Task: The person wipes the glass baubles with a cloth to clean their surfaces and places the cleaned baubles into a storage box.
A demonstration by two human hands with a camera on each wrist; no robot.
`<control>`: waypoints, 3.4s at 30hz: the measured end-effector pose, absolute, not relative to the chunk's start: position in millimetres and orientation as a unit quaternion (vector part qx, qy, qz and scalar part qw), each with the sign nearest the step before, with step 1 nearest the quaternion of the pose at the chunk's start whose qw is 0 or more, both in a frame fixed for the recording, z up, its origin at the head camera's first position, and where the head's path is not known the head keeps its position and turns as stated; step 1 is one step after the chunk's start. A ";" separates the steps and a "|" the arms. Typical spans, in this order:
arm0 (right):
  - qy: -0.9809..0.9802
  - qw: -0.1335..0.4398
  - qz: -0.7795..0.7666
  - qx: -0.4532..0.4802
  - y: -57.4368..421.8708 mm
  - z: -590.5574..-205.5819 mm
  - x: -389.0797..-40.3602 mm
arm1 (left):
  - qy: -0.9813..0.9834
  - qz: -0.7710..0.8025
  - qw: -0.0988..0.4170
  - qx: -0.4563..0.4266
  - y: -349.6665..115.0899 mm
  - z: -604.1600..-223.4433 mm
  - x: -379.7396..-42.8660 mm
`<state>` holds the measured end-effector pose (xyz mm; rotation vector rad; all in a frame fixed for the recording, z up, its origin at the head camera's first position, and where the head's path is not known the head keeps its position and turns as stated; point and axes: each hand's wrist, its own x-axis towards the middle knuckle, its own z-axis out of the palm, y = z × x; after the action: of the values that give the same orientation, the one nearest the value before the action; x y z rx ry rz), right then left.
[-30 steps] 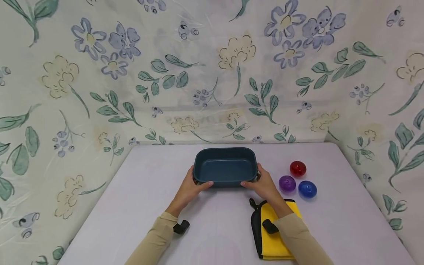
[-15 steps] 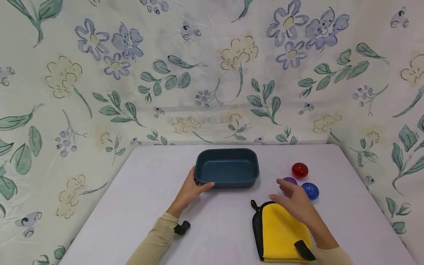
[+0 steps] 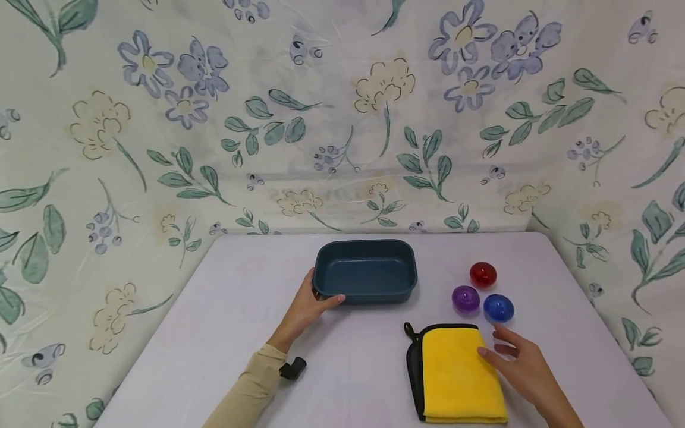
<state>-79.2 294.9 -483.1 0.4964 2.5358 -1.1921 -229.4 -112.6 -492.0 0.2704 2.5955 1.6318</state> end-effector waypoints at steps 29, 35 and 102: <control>0.818 0.217 -0.524 0.098 284.7 -473.4 -76.9 | 0.858 0.507 0.048 0.069 -112.7 -485.5 -225.2; 0.803 0.208 -0.555 0.052 281.1 -459.3 -75.7 | 0.881 0.471 0.004 0.038 -108.7 -471.9 -216.9; 0.880 0.010 -0.460 0.117 355.1 -470.2 -108.3 | 0.653 0.663 0.360 0.059 -255.6 -470.4 -142.3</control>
<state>-108.3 355.1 -470.2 0.3646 2.7482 -1.4344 -142.3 -255.6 -470.4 0.1522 1.6840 1.7100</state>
